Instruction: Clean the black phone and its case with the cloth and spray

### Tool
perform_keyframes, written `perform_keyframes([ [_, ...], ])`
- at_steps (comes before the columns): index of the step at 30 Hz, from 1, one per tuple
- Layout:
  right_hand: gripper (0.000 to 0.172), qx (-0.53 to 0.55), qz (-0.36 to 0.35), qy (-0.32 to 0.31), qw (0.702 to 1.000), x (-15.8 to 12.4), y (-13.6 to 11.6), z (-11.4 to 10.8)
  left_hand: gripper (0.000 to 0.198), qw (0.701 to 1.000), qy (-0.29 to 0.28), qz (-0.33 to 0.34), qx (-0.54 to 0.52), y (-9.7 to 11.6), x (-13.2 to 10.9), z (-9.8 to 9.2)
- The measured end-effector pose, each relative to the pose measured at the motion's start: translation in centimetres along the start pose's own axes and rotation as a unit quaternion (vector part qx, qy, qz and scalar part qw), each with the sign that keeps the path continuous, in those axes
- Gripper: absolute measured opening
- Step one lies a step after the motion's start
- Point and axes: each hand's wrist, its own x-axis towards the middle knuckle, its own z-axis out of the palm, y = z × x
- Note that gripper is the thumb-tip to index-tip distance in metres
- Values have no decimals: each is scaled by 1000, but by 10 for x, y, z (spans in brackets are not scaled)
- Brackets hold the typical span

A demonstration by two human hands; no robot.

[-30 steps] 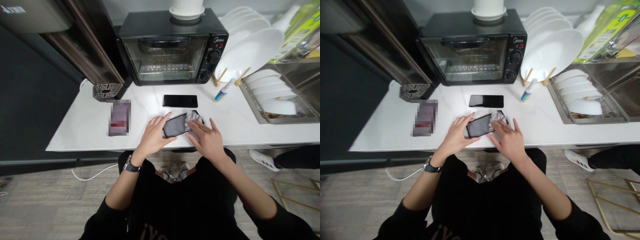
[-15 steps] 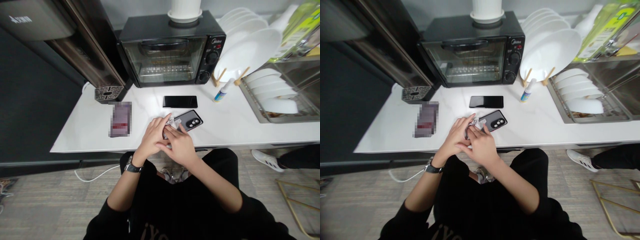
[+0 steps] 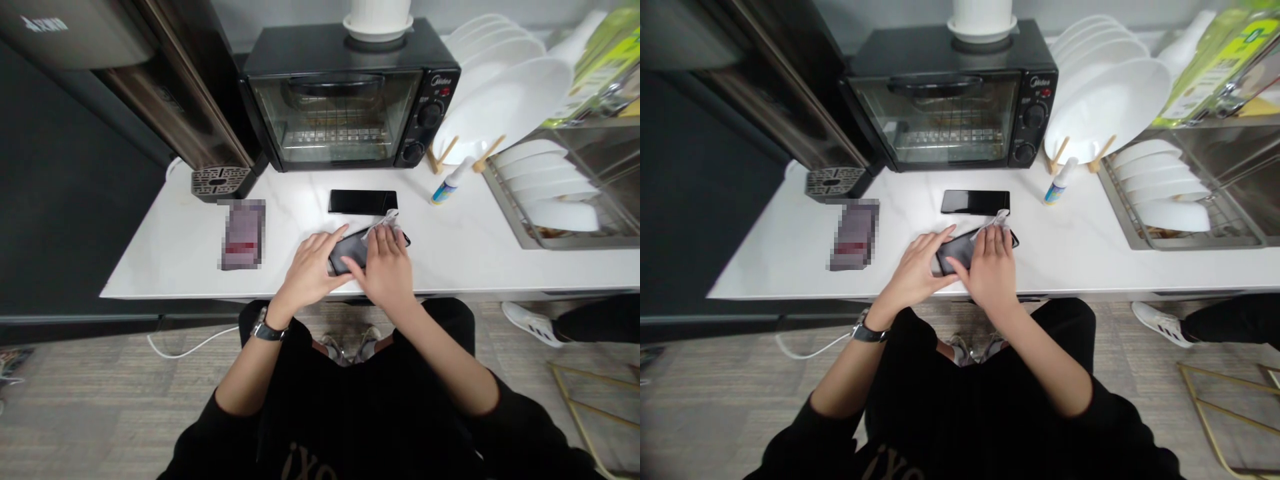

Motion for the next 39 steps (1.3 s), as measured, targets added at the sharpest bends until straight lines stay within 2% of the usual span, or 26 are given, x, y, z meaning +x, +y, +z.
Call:
perform_keyframes([
  [3, 73, 23, -25, -13, 999, -5, -44, 6, 73, 1000, 5, 16, -10, -4, -1, 1],
  [6, 61, 69, -78, -55, 993, -13, -61, 0, 69, 1000, 4, 19, 0, -8, -1, 2],
  [8, 50, 111, -96, -75, 986, -19, -51, -9, 75, 1000, 2, 11, 7, -8, -1, 3],
  [11, 37, 135, -111, -88, 981, -26, -12, -25, 90, 1000, -3, 1, 2, -6, 0, 3],
  [15, 42, 36, -85, -49, 995, -25, 42, -39, 100, 1000, 5, 1, 1, -2, 1, 2],
  [18, 50, -22, -40, -23, 999, -15, 52, -34, 101, 1000, 6, 3, 3, 0, 1, 2],
  [20, 63, -31, -22, -19, 999, -6, 37, -23, 100, 1000, 7, 4, -1, -1, 1, 2],
  [22, 78, -27, -8, -15, 999, 0, 8, -9, 94, 1000, 11, 6, -10, -3, 0, 2],
  [23, 79, -21, -1, -16, 1000, 2, -9, -3, 88, 1000, 15, 10, -15, -4, 0, 2],
  [26, 66, 15, -57, -43, 997, -1, -52, 6, 76, 999, 17, 21, -26, -10, -1, 3],
  [28, 60, 46, -91, -55, 993, -9, -61, 3, 76, 1000, 11, 18, -20, -12, -1, 4],
  [30, 50, 81, -106, -62, 989, -18, -53, -5, 82, 1000, 6, 9, -7, -11, -1, 4],
  [33, 39, 106, -121, -69, 985, -29, -18, -18, 92, 1000, 4, 2, 0, -7, -1, 4],
  [36, 41, 66, -110, -52, 990, -31, 23, -28, 99, 1000, 6, 1, 1, -3, 0, 3],
  [39, 43, 4, -53, -12, 998, -24, 49, -31, 101, 1000, 6, 1, 3, 0, 1, 3],
])
